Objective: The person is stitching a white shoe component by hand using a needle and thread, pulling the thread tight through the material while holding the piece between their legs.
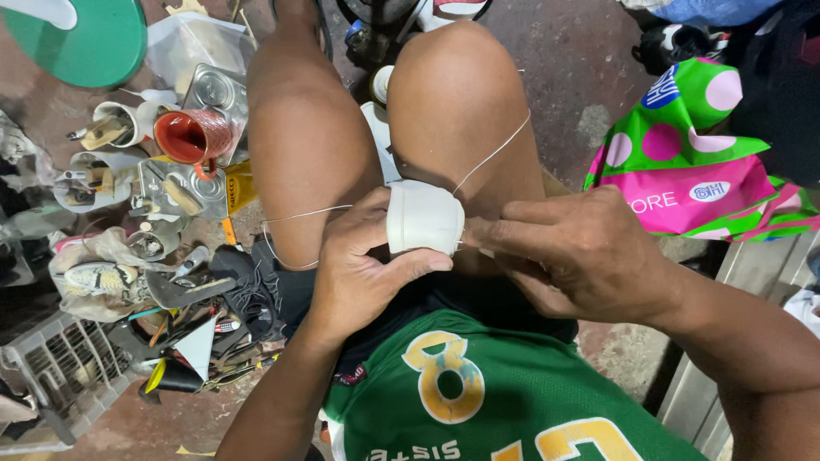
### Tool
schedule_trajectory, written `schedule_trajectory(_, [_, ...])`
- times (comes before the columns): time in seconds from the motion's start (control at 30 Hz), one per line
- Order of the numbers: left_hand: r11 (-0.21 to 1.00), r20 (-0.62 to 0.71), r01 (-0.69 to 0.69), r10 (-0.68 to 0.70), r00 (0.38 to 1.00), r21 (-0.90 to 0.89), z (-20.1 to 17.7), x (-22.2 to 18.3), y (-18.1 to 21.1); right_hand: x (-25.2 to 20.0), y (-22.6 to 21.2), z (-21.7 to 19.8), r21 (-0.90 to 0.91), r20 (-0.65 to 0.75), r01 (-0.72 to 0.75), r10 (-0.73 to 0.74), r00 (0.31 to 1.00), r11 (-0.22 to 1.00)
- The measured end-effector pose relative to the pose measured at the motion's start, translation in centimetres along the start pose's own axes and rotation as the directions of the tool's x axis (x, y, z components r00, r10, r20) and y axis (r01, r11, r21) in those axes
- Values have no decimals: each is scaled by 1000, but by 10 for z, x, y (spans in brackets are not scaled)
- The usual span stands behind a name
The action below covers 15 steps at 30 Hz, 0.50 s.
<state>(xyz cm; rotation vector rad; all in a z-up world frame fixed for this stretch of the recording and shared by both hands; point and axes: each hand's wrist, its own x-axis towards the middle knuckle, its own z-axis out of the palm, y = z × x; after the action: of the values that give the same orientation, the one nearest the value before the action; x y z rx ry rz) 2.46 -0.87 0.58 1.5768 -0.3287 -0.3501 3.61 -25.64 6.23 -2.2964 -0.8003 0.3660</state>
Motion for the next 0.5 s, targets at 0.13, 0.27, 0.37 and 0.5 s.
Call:
schedule_trajectory(0.13, [1000,3,4,-4,1000,-18,-2,3,-1,6,-6,-4,-17,4,-9,9,1000,1000])
schedule_trajectory(0.27, [1000,-27,5,-5,1000,-13,-1,4,-2,12,-13,-3,-39,-16,-8,7,1000,999])
schedule_trajectory(0.37, [999,-11,-46,46,999,3,-1,2,-1,17,-17,4,-36,-28,-26,25,999,999])
schedule_trajectory(0.5, [998,-91,-42,46,995,45,0,-5,-2,17,-17,8,-18,-37,-47,47,998,999])
